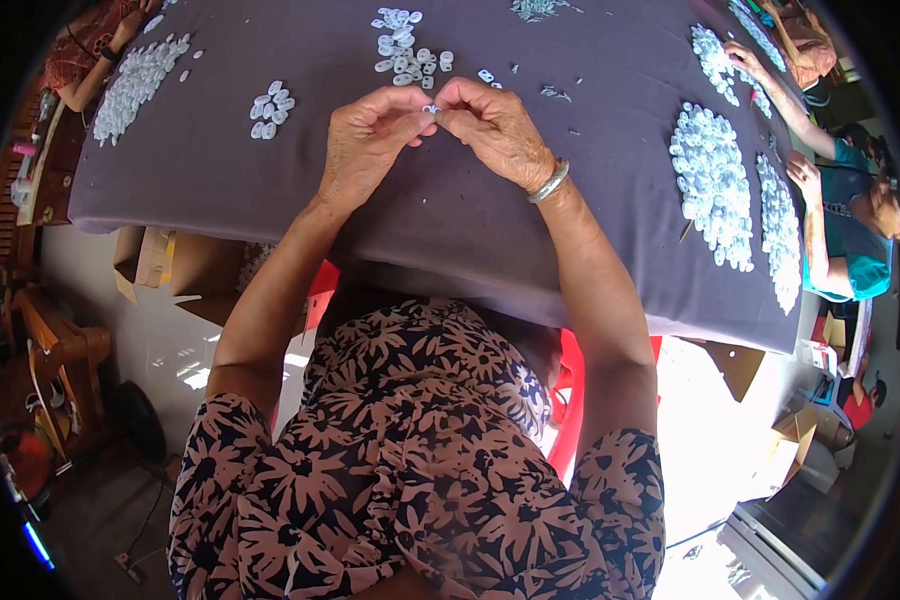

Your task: The person assembles small fasteners by hand, picking up plastic pieces and metal pins from the table and inserting the pins into the plastic pieces.

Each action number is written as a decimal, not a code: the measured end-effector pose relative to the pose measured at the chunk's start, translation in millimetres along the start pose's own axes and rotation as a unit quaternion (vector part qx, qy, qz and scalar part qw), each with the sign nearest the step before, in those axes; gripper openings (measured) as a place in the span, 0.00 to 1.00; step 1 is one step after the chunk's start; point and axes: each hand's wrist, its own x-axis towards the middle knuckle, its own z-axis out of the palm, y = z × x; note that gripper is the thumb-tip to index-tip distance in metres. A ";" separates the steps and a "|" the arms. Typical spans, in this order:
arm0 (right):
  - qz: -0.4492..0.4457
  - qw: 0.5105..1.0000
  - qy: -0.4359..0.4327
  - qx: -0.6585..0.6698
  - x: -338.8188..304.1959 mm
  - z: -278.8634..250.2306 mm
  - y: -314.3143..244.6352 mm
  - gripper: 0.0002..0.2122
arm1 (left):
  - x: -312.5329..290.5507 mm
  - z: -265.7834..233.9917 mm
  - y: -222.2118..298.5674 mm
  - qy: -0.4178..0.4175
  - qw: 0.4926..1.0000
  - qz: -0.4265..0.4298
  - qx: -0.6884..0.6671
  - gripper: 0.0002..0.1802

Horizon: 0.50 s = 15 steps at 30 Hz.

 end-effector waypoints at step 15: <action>-0.016 1.000 0.004 -0.017 -0.3 2.7 2.6 0.03 | 3.7 -5.8 -1.3 -0.004 0.999 -0.048 -0.005 0.05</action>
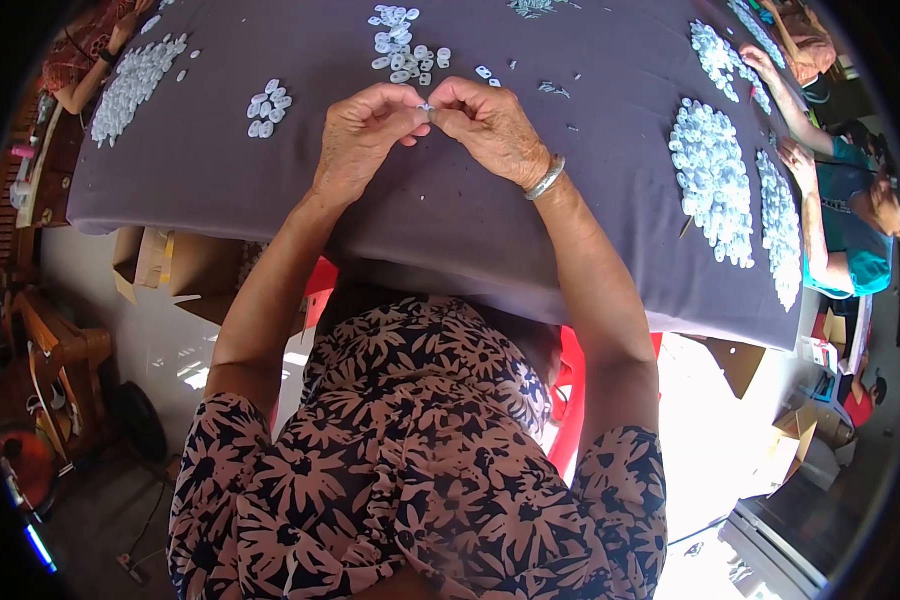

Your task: The person assembles small fasteners by hand, picking up plastic pieces and metal pins from the table and inserting the pins into the plastic pieces.

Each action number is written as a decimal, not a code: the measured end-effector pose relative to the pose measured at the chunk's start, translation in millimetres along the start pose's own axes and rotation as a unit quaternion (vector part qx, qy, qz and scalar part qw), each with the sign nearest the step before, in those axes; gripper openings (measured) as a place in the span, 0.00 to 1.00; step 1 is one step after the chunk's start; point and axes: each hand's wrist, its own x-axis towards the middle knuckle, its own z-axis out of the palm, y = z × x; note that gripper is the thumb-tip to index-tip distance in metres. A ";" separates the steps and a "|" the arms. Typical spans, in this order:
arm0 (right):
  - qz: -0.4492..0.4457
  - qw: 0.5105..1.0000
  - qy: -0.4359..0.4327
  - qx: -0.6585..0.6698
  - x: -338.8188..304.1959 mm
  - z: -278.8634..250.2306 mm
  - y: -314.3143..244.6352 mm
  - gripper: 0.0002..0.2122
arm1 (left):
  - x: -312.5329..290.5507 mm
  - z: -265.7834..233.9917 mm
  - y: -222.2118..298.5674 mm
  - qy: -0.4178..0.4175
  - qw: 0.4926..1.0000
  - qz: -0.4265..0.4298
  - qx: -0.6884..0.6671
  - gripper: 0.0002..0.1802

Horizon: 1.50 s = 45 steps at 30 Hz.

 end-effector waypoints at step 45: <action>-0.179 0.928 0.002 -0.326 -3.1 30.7 -4.4 0.11 | 11.7 -23.7 -17.5 0.110 0.992 0.034 0.055 0.20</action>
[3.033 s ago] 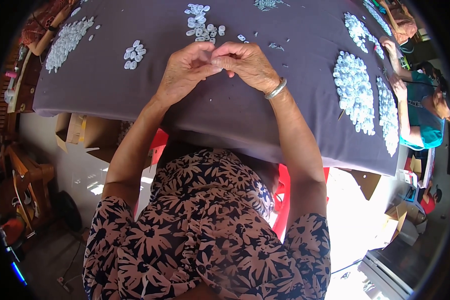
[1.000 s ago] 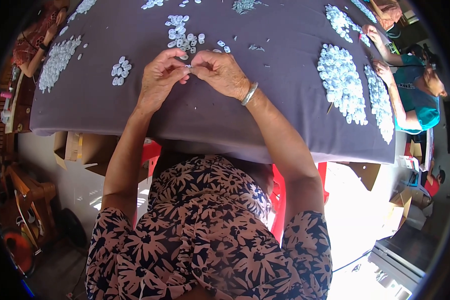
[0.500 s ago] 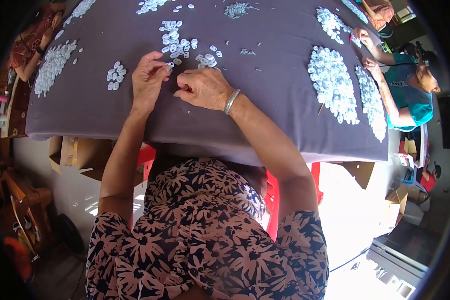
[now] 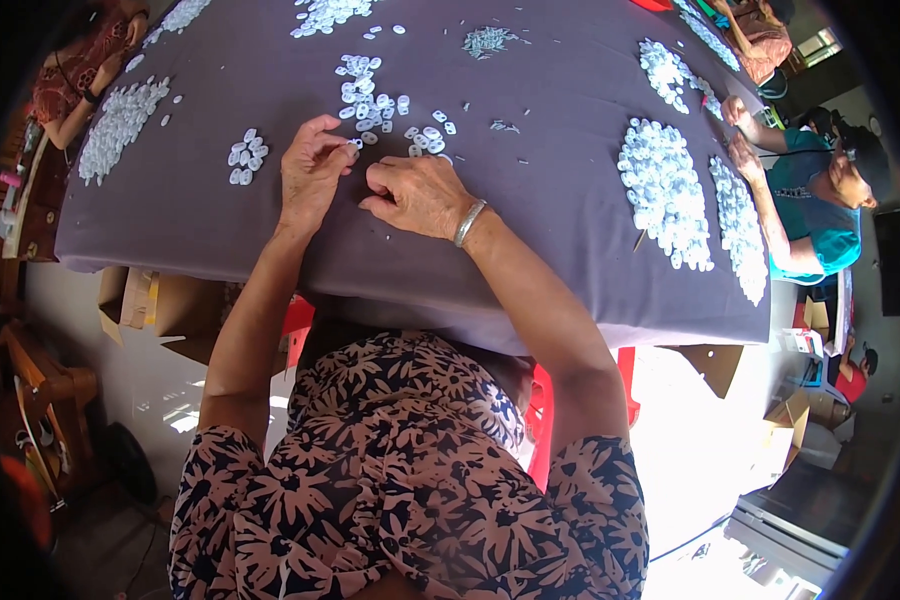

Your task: The person assembles small fasteners by hand, picking up plastic pieces and metal pins from the table and inserting the pins into the plastic pieces.

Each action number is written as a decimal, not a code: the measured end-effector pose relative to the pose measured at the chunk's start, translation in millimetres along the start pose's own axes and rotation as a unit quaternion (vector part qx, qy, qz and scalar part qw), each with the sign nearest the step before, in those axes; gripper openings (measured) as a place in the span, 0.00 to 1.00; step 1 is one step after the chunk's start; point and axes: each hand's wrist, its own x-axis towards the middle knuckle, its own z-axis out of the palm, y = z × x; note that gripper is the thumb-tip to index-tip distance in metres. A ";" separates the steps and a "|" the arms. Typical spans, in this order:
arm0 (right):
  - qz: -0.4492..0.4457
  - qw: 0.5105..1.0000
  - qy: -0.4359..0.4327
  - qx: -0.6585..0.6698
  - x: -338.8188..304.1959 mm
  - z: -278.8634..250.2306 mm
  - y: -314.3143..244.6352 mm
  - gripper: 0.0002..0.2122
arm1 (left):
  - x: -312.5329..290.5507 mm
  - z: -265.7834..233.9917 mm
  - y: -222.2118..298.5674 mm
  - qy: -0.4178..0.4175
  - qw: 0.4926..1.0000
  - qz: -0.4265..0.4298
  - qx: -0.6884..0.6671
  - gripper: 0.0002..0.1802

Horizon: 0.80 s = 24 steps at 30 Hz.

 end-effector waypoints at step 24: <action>0.157 0.948 0.152 0.232 4.4 -14.9 25.1 0.01 | 1.0 -0.9 -3.9 0.008 1.000 0.008 -0.009 0.19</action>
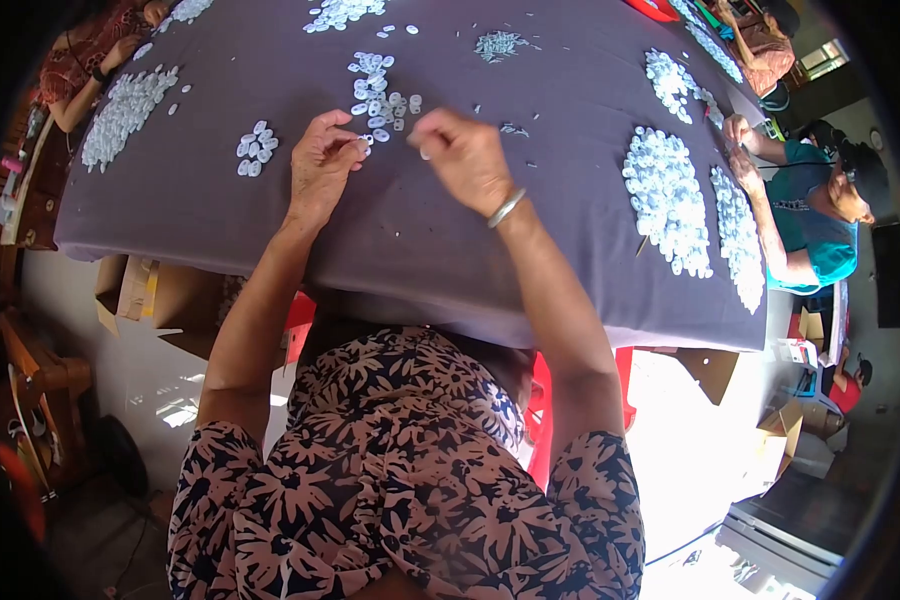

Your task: The person assembles small fasteners by hand, picking up plastic pieces and metal pins from the table and inserting the pins into the plastic pieces.

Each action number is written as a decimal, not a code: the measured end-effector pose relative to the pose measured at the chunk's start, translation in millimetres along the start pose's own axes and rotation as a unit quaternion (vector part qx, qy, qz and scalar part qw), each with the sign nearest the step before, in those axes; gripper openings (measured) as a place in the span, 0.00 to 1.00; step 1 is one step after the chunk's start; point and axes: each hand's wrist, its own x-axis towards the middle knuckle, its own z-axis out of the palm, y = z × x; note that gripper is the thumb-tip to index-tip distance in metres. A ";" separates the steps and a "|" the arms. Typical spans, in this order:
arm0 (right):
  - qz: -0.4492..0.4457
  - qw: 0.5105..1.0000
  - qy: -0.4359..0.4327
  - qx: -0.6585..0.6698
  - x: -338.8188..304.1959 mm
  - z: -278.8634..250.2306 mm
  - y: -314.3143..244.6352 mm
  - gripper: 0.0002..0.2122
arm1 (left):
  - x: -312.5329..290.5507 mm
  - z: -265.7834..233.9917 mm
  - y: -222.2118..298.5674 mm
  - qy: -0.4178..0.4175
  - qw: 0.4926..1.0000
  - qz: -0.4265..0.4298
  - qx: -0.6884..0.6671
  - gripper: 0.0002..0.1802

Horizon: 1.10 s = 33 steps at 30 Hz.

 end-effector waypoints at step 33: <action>0.187 0.960 -0.017 0.209 34.5 -48.6 33.1 0.02 | 1.2 -0.2 0.6 -0.024 0.999 -0.011 0.028 0.18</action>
